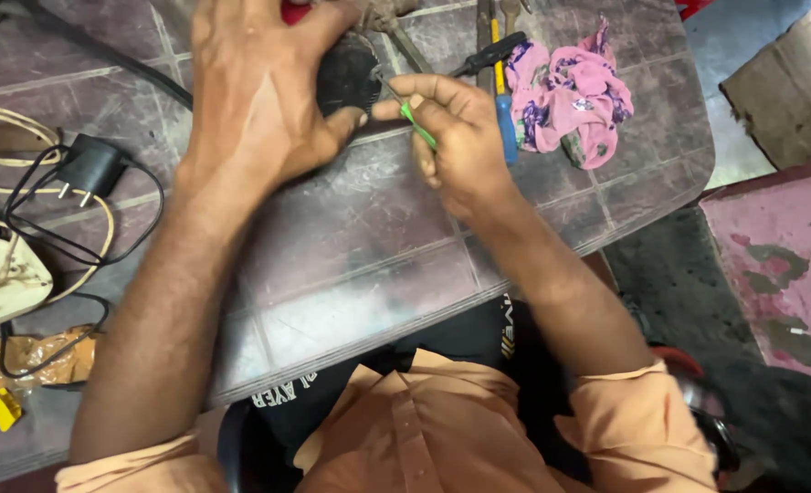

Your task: Repairing a red and black electronic device by disassembly and component inspection.

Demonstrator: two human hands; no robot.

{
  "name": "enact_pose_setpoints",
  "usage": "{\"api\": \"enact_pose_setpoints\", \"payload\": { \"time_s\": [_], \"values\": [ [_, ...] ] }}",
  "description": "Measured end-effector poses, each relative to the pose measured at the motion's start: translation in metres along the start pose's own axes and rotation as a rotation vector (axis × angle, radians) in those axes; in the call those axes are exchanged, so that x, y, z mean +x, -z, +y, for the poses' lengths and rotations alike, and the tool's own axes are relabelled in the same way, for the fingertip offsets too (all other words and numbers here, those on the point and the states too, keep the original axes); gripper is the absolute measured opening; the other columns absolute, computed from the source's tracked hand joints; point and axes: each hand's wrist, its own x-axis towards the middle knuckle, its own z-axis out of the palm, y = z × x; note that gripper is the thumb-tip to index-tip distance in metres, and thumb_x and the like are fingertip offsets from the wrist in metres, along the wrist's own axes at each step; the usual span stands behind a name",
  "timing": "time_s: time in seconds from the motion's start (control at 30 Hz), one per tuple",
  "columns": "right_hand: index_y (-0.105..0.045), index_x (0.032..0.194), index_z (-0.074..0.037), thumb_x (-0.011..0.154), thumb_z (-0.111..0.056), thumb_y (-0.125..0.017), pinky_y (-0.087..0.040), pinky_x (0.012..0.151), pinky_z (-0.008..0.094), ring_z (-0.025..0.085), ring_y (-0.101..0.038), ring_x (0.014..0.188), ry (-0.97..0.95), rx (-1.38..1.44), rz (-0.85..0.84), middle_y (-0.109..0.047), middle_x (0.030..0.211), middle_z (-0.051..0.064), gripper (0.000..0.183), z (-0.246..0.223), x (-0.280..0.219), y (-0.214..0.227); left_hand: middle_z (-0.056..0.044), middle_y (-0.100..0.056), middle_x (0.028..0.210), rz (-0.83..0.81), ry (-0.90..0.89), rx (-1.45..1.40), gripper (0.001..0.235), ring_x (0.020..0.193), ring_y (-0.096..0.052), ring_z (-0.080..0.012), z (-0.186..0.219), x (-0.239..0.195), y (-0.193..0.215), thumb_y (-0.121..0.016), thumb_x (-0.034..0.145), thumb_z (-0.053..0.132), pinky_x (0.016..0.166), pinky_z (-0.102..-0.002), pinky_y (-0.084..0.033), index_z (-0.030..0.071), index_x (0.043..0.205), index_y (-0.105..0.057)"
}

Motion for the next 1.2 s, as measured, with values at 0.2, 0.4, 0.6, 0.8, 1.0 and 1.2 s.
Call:
{"api": "enact_pose_setpoints", "payload": {
  "time_s": [0.2,0.4,0.6,0.8,1.0,1.2],
  "values": [
    [-0.063,0.121,0.006,0.102,-0.005,-0.053,-0.034,0.036,0.024,0.007,-0.044,0.043,-0.204,0.168,0.029,-0.076,0.100,0.018,0.025,-0.007,0.032,0.004,-0.030,-0.057,0.124,0.027,0.195,0.061,0.085,0.120,-0.052,-0.0485,0.009,-0.004,-0.009,-0.097,0.065,0.029,0.103,-0.069,-0.036,0.011,0.140,-0.062],
    [-0.067,0.111,0.006,0.097,-0.008,-0.055,-0.031,0.036,0.026,0.009,-0.043,0.042,-0.303,0.104,-0.047,-0.075,0.088,0.016,0.023,-0.011,0.039,0.003,-0.018,-0.060,0.133,0.049,0.178,-0.008,0.079,0.123,-0.053,-0.0458,0.005,-0.006,-0.012,-0.092,0.068,0.017,0.104,-0.067,-0.038,0.009,0.140,-0.062],
    [-0.073,0.108,0.003,0.102,-0.007,-0.060,-0.038,0.051,0.023,0.005,-0.050,0.057,0.006,-0.264,-0.113,-0.070,0.079,0.006,0.017,0.011,0.053,0.013,-0.014,-0.063,0.131,0.087,0.160,-0.011,0.082,0.124,-0.054,-0.0418,0.003,-0.004,-0.011,-0.091,0.064,0.014,0.108,-0.062,-0.038,0.009,0.141,-0.064],
    [-0.073,0.106,0.003,0.099,-0.001,-0.062,-0.053,0.060,0.024,0.005,-0.065,0.067,0.190,-0.525,-0.090,-0.074,0.083,0.001,0.013,0.009,0.050,0.010,-0.015,-0.062,0.137,0.084,0.142,-0.082,0.071,0.127,-0.054,-0.0407,0.002,-0.002,-0.011,-0.091,0.063,0.013,0.107,-0.057,-0.039,0.005,0.130,-0.069],
    [-0.075,0.111,0.000,0.096,-0.002,-0.072,-0.059,0.078,0.035,0.025,-0.075,0.087,0.751,-0.992,-0.127,-0.075,0.096,0.015,0.015,-0.017,0.036,0.005,-0.014,-0.062,0.139,0.125,0.136,-0.066,0.069,0.130,-0.053,-0.0392,0.000,-0.004,-0.012,-0.091,0.062,0.014,0.108,-0.055,-0.039,0.004,0.126,-0.069],
    [-0.070,0.123,0.005,0.079,-0.008,-0.074,-0.055,0.064,0.044,0.033,-0.070,0.073,0.953,-1.589,-0.235,-0.070,0.090,0.019,0.046,-0.009,0.032,0.006,-0.014,-0.062,0.137,0.094,0.147,-0.048,0.069,0.126,-0.054,-0.0395,0.003,-0.004,-0.011,-0.094,0.067,0.018,0.106,-0.055,-0.039,0.006,0.130,-0.070]
  ]
}}
